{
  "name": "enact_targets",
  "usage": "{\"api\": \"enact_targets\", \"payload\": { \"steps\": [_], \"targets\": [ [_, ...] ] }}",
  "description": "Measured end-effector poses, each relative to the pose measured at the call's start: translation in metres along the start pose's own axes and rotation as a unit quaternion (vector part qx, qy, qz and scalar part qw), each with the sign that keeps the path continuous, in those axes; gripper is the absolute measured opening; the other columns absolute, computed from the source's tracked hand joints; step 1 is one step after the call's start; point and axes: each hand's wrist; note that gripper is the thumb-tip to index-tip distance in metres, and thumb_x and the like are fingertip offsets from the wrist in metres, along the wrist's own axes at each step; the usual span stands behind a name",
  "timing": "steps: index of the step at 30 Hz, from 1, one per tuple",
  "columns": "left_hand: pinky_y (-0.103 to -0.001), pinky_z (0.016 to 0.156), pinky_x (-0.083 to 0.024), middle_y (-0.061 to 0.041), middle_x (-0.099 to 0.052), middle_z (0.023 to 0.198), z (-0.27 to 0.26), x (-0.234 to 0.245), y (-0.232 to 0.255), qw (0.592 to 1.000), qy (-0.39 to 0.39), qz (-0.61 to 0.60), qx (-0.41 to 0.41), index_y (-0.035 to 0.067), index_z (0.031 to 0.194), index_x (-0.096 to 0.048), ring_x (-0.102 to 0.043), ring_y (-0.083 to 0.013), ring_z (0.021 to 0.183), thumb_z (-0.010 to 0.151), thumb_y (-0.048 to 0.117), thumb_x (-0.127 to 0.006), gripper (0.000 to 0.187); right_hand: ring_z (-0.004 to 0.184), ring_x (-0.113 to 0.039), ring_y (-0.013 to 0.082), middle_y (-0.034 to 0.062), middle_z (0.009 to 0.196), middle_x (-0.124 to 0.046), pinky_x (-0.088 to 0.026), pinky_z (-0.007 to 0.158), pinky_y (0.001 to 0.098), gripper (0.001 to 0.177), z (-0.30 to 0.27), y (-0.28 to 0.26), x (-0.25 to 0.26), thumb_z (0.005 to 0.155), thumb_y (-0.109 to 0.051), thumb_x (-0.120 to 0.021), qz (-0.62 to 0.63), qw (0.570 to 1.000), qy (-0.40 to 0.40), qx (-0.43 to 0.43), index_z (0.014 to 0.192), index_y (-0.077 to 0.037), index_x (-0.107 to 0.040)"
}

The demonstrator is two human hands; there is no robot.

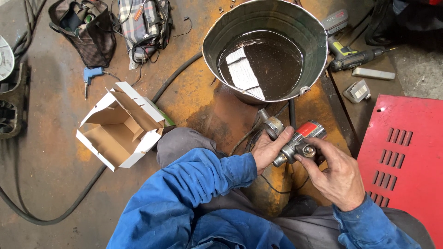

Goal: Inspecting and manipulating a CO2 gas regulator.

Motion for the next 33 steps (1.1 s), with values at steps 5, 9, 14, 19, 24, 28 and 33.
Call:
{"api": "enact_targets", "payload": {
  "steps": [5,9,14,19,24,28,33],
  "targets": [
    [-0.035,0.087,-0.058,-0.019,-0.067,0.117,0.001,0.001,-0.002,0.999,-0.02,-0.018,-0.019,-0.004,0.132,-0.051,-0.068,-0.0222,0.104,0.088,0.064,-0.067,0.083,0.096,-0.076,0.0258,0.0151,0.106,-0.076,-0.059,0.076,0.0365,0.047,0.002,-0.006,0.002,0.08,-0.019,-0.082,0.004,1.0,-0.002,-0.008,0.122,-0.005,-0.066],
    [-0.035,0.09,-0.059,-0.018,-0.067,0.118,0.005,0.003,-0.007,1.0,-0.006,-0.013,-0.007,-0.001,0.133,-0.048,-0.069,-0.022,0.106,0.086,0.064,-0.067,0.082,0.099,-0.075,0.0253,0.0147,0.109,-0.075,-0.06,0.078,0.0352,0.045,0.001,0.004,0.0,0.081,-0.019,-0.081,0.012,1.0,-0.002,0.027,0.122,-0.006,-0.066],
    [-0.035,0.092,-0.058,-0.017,-0.067,0.116,0.005,0.002,-0.005,1.0,-0.023,-0.014,-0.006,0.002,0.132,-0.049,-0.068,-0.0216,0.106,0.088,0.063,-0.066,0.078,0.088,-0.076,0.0224,0.0128,0.1,-0.075,-0.059,0.072,0.0343,0.049,-0.001,0.004,0.0,0.078,-0.021,-0.083,0.006,1.0,0.004,-0.031,0.121,-0.005,-0.066],
    [-0.035,0.087,-0.056,-0.009,-0.071,0.11,0.014,-0.003,-0.022,0.998,0.0,-0.057,-0.036,0.007,0.119,-0.061,-0.068,-0.0177,0.1,0.092,0.056,-0.067,0.056,0.096,-0.074,0.0228,0.0142,0.108,-0.075,-0.058,0.079,0.0348,0.045,-0.004,-0.003,0.003,0.083,-0.016,-0.08,0.019,0.998,-0.001,0.052,0.125,-0.003,-0.068],
    [-0.036,0.083,-0.056,-0.005,-0.072,0.103,0.03,-0.003,-0.038,0.977,-0.032,-0.099,-0.186,0.009,0.102,-0.067,-0.065,-0.0152,0.098,0.093,0.046,-0.075,0.039,0.074,-0.066,0.018,0.0165,0.092,-0.073,-0.053,0.066,0.0319,0.045,-0.009,0.007,-0.005,0.086,-0.01,-0.086,0.008,0.996,0.041,-0.076,0.123,0.005,-0.065],
    [-0.035,0.081,-0.053,-0.005,-0.072,0.094,0.006,0.0,-0.001,0.975,-0.009,0.055,-0.213,0.008,0.101,-0.069,-0.065,-0.0153,0.091,0.101,0.054,-0.068,0.045,0.086,-0.067,0.0093,0.0106,0.099,-0.072,-0.055,0.071,0.0239,0.057,-0.014,0.044,-0.011,0.09,-0.012,-0.082,0.088,0.996,-0.014,-0.02,0.14,0.004,-0.061],
    [-0.037,0.07,-0.052,-0.005,-0.065,0.084,0.007,0.0,0.001,0.979,-0.041,0.061,-0.192,0.005,0.092,-0.066,-0.06,-0.0161,0.081,0.096,0.056,-0.065,0.051,0.101,-0.073,0.0118,0.0136,0.109,-0.073,-0.059,0.081,0.0219,0.036,-0.027,0.079,-0.021,0.104,-0.005,-0.082,0.071,0.996,0.035,0.029,0.123,0.007,-0.055]
  ]
}}
Point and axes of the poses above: each hand's wrist, its own z-axis towards the middle knuckle, its own x-axis out of the back of the hand, y = z × x
